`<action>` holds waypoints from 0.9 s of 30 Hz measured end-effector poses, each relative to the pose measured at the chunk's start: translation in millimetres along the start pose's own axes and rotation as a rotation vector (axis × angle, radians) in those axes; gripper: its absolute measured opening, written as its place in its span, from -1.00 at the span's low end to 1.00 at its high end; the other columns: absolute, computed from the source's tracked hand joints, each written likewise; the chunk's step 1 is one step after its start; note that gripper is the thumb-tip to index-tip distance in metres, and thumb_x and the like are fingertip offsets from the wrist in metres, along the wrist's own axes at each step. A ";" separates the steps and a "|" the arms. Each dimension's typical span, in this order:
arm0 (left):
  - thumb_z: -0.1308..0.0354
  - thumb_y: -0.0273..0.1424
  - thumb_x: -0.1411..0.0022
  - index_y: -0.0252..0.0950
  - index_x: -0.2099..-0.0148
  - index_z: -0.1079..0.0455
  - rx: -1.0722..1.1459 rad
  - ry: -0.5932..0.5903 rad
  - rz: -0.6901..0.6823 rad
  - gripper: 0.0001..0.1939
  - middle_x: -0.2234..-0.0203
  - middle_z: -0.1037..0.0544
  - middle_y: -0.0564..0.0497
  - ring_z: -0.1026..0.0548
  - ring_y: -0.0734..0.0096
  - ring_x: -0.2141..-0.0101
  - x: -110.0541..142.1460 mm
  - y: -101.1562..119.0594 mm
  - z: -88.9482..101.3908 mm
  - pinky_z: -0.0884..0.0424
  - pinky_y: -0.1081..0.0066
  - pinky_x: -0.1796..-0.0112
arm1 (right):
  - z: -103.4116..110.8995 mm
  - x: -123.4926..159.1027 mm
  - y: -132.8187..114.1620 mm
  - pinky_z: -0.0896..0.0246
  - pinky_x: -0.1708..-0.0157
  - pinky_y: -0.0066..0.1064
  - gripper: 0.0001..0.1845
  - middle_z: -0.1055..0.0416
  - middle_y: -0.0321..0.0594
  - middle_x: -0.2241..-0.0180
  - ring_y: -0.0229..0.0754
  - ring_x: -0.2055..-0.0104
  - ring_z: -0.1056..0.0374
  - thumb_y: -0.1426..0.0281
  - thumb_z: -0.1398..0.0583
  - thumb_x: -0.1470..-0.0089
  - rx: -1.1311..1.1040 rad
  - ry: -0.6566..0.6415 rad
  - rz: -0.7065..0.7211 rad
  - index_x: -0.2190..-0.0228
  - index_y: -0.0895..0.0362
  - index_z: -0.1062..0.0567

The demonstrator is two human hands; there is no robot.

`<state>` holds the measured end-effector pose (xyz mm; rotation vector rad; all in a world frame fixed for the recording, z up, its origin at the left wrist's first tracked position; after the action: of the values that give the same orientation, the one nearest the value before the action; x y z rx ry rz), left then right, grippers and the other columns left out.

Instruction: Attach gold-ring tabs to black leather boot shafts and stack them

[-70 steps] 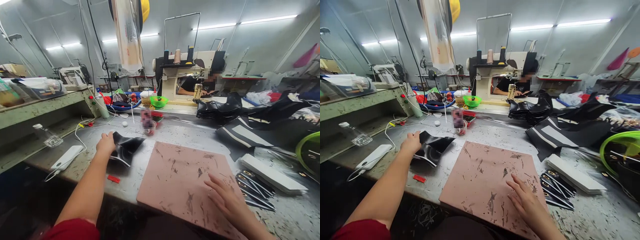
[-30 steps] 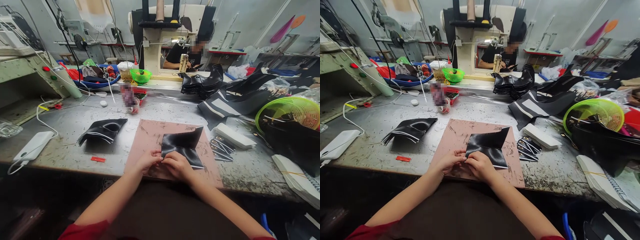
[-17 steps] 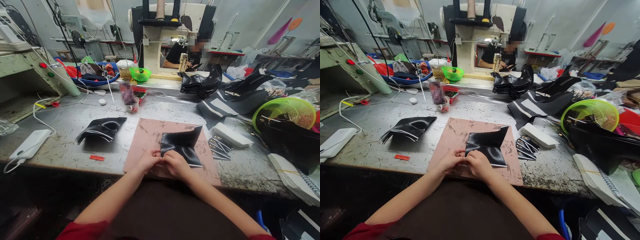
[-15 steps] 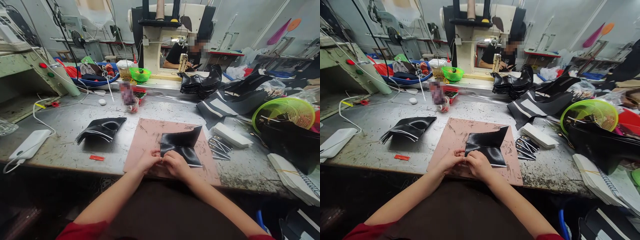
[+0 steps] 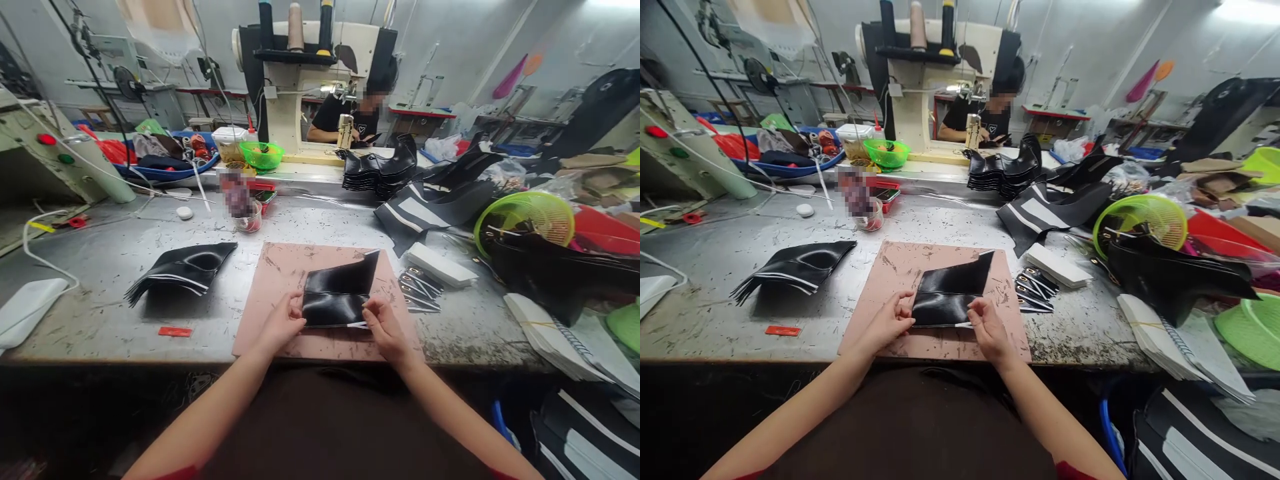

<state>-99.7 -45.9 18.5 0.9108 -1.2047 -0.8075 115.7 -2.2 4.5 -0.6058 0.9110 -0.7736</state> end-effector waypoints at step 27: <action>0.26 -0.05 -0.24 -0.36 -0.27 0.18 -1.274 -0.703 -0.604 -0.31 -0.23 0.14 -0.10 0.17 0.23 -0.22 -19.0 23.9 -44.8 0.19 0.12 -0.17 | 133.0 -37.4 97.2 -0.09 0.03 -0.22 -0.68 -0.32 0.01 0.07 -0.03 0.02 -0.22 0.48 -0.03 0.00 0.716 0.004 -0.650 0.20 0.19 -0.44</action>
<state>-58.2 -12.1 27.3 -0.1507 -0.6713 -2.1502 247.6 102.9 14.1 -0.2472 0.3687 -1.5910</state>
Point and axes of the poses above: each hand's wrist, its own x-axis away from the middle knuckle, its own z-axis out of the back of the hand, y = z × x, the point moved 1 cm from there along -x, towards the middle knuckle
